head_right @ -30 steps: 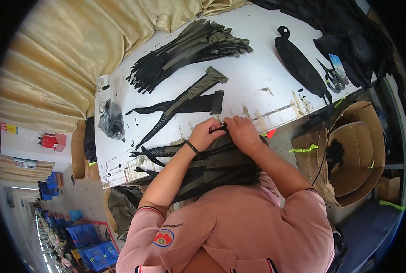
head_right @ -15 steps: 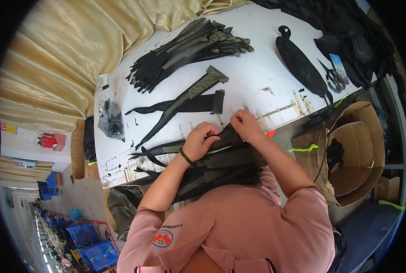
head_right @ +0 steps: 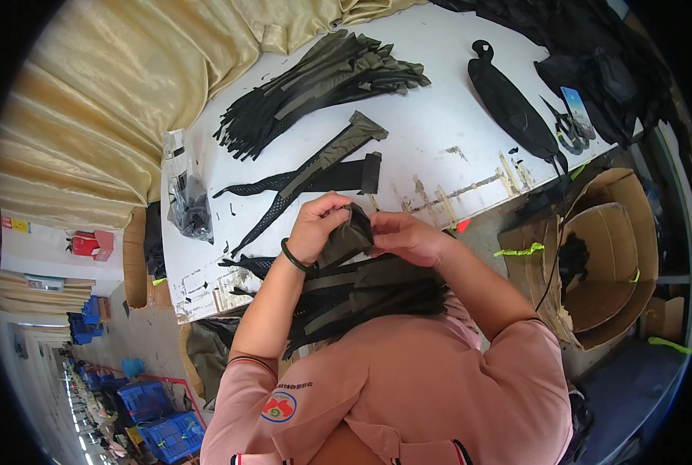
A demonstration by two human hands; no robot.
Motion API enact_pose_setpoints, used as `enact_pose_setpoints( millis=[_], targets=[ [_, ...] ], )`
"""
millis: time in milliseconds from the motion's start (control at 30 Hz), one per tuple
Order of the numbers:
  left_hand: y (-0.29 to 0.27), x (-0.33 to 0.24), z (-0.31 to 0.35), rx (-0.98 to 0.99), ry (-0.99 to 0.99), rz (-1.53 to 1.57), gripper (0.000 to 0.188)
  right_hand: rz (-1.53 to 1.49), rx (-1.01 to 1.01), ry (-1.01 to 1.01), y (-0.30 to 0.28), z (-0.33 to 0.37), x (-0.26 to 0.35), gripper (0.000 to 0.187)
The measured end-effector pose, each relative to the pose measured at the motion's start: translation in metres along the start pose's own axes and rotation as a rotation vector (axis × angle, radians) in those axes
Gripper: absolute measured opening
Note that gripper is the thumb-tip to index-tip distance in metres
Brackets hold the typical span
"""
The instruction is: Manually inspect and sort fabric straps on a workbench.
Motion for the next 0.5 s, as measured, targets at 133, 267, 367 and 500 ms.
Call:
enact_pose_setpoints(
  millis=[133, 267, 367, 500],
  targets=[
    [0.000, 0.003, -0.001, -0.006, 0.034, 0.057, 0.016, -0.216, 0.055, -0.069, 0.006, -0.005, -0.010, 0.018],
    [0.003, -0.001, 0.002, -0.011, -0.015, 0.142, 0.016, -0.255, -0.034, -0.157, 0.004, -0.004, -0.007, 0.010],
    [0.001, -0.003, 0.003, 0.083, -0.063, 0.000, 0.015, 0.373, -0.284, -0.209, -0.009, 0.002, -0.001, 0.006],
    [0.001, 0.005, 0.002, 0.031, -0.163, -0.316, 0.019, 1.201, -0.686, -0.443, -0.018, 0.017, 0.028, 0.005]
  ],
)
Point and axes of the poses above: each hand's wrist, its own z-axis away from the middle knuckle, its own y-axis out of the palm, x = y × z, the point moved 4 cm from there along -z, towards the middle knuckle, and after that the axes turned 1 degree about x, right-handed, at the moved point
